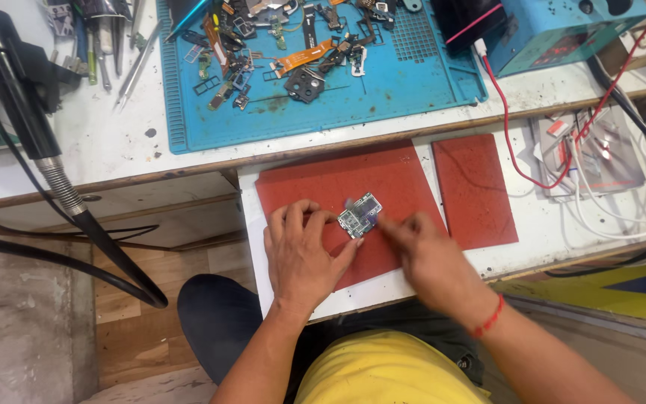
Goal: The person uses a hot air gun to apply heat to a small circuit board placed on a red mat. They hold the board steady with one hand while directing the hot air nozzle with the other, focusing on specific components. The person occasionally adjusts the board's position to target different areas.
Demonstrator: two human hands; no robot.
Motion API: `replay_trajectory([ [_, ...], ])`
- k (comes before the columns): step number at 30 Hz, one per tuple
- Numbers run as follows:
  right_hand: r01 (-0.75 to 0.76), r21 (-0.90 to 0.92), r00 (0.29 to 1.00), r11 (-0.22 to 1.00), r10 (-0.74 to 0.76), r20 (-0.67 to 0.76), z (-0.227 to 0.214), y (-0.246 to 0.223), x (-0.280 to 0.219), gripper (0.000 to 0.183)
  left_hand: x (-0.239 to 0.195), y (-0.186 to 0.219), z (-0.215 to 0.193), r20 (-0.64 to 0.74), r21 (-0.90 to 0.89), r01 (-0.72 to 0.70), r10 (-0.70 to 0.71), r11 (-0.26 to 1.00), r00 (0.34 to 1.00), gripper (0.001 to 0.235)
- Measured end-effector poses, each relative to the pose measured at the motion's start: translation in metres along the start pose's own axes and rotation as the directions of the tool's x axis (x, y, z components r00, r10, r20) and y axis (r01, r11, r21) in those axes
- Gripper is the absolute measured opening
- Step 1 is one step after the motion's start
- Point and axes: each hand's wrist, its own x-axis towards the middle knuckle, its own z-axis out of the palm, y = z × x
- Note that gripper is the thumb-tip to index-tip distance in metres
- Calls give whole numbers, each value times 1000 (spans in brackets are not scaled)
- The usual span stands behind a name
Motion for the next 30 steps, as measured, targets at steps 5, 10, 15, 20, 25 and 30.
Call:
replay_trajectory([
  [5, 53, -32, 999, 998, -54, -8, -2, 1, 2, 59, -1, 0, 0, -23, -1, -15, 15, 1000, 1000, 44],
  [10, 90, -27, 994, 996, -91, -65, -1, 6, 2, 56, -1, 2, 3, -25, -12, -18, 17, 1000, 1000, 45],
  [15, 27, -39, 988, 999, -32, -149, 5, 10, 4, 50, -2, 0, 3, -39, -3, -17, 17, 1000, 999, 45],
  [20, 75, -60, 995, 995, -78, -60, 0, 7, 2, 57, 0, 0, -1, -13, 8, -11, 11, 1000, 1000, 46],
  [25, 101, -29, 992, 995, -98, 81, -3, 2, -3, 57, -3, 0, 0, -37, -5, -15, 14, 1000, 999, 44],
  [30, 34, -49, 997, 998, -37, -67, -5, 0, 1, 53, 2, 2, 2, -16, 14, -34, 35, 999, 999, 45],
])
